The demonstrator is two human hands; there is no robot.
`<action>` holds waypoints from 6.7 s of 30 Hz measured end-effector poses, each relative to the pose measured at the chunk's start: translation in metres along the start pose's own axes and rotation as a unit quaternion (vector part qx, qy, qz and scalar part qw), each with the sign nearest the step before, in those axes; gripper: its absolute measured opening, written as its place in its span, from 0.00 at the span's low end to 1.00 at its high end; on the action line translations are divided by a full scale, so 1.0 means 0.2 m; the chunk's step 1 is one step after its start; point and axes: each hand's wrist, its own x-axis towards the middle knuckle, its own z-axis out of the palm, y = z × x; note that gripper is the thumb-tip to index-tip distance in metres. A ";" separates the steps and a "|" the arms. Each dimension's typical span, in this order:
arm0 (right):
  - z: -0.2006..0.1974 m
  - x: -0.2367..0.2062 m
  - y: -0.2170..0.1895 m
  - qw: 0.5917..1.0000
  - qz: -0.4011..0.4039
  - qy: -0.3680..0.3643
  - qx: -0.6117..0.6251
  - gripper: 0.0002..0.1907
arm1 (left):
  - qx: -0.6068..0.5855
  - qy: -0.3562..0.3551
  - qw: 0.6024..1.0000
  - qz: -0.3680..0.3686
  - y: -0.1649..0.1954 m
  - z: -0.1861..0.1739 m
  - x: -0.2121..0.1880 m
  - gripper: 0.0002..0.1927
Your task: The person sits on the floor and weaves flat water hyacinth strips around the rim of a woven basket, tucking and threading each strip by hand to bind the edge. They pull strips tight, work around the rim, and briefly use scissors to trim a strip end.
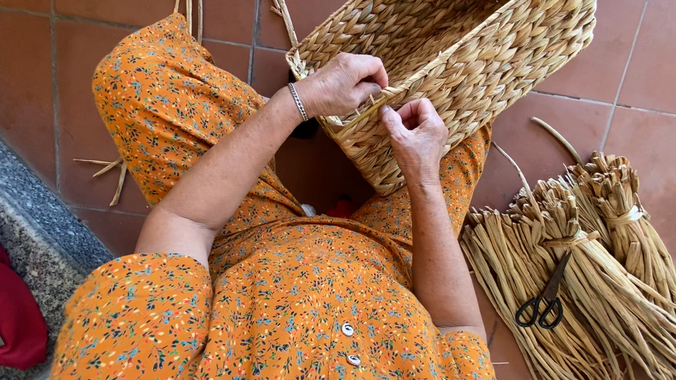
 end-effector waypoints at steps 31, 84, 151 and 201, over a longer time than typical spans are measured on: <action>0.01 -0.14 -0.19 0.934 -0.322 0.093 -0.127 0.07 | -0.001 -0.030 0.984 -0.178 0.04 0.01 0.00 0.24; -0.41 -0.53 0.95 0.864 0.114 0.339 -0.355 0.25 | -0.118 0.139 0.976 -0.119 -0.05 -0.21 -0.12 0.10; -0.21 -0.35 -0.07 0.980 -0.087 -0.140 0.110 0.07 | -0.482 0.124 0.855 -0.145 0.32 0.16 -0.57 0.13; -0.63 -0.32 -0.35 0.940 -0.305 -0.026 -0.148 0.03 | -0.048 0.307 0.940 0.139 0.74 0.49 -0.11 0.05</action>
